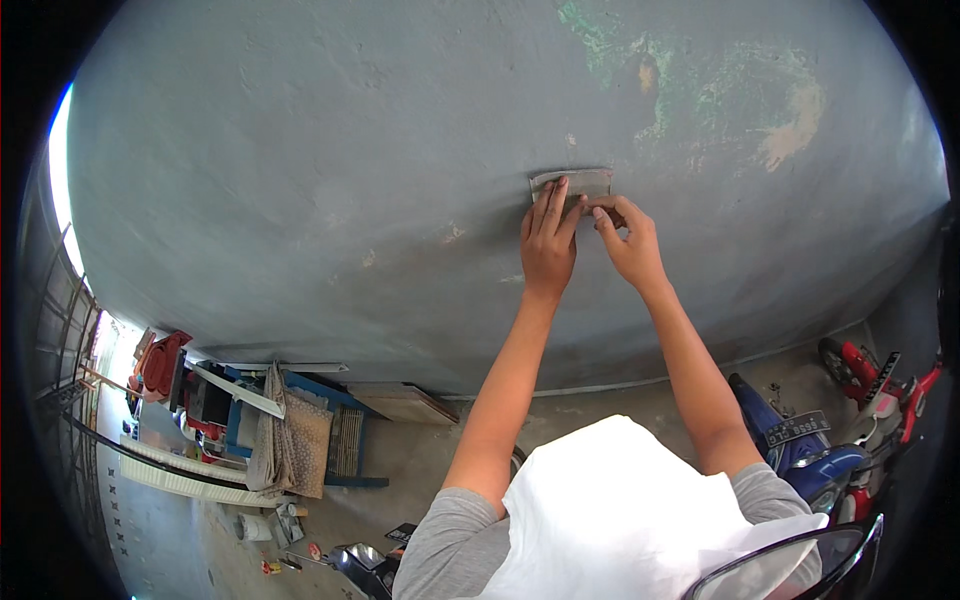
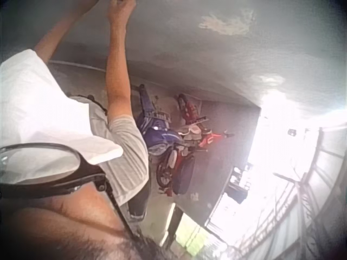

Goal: Sanding down a concrete wall by hand with sandpaper.

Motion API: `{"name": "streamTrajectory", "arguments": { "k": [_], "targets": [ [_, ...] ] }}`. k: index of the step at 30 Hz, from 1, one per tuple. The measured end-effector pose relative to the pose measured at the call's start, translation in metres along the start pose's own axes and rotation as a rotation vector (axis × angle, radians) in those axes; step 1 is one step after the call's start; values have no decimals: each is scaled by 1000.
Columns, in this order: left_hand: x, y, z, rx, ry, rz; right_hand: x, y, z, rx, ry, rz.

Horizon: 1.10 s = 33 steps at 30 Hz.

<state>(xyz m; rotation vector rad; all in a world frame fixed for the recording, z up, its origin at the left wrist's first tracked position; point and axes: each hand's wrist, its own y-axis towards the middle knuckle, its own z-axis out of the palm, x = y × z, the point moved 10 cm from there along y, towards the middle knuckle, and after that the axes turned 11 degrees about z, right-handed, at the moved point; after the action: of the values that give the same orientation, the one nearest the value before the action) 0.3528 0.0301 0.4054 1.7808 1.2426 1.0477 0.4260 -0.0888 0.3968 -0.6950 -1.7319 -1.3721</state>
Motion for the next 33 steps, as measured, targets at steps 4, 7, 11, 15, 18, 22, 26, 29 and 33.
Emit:
{"name": "streamTrajectory", "arguments": {
  "k": [4,7,11,15,18,22,26,29,33],
  "targets": [
    [2,-3,-14,-62,10,12,-23,4,2,17,178,102],
    [7,-15,-33,-87,37,-10,-30,2,-11,-26,379,142],
    [32,-28,-76,-244,18,-83,-52,8,-24,-12,443,256],
    [74,-28,-127,-332,206,-121,-70,8,-1,144,339,365],
    [106,-19,-149,-394,283,-150,-77,12,15,111,239,384],
    [138,-17,-157,-360,327,-194,-89,20,25,72,135,350],
    [155,-10,-139,-263,207,-109,-76,22,23,-25,-45,145],
    [153,-6,-131,-267,194,-102,-72,22,26,-15,-89,132],
    [166,-8,-119,-244,96,-246,-68,20,19,-42,-49,122]
  ]
}}
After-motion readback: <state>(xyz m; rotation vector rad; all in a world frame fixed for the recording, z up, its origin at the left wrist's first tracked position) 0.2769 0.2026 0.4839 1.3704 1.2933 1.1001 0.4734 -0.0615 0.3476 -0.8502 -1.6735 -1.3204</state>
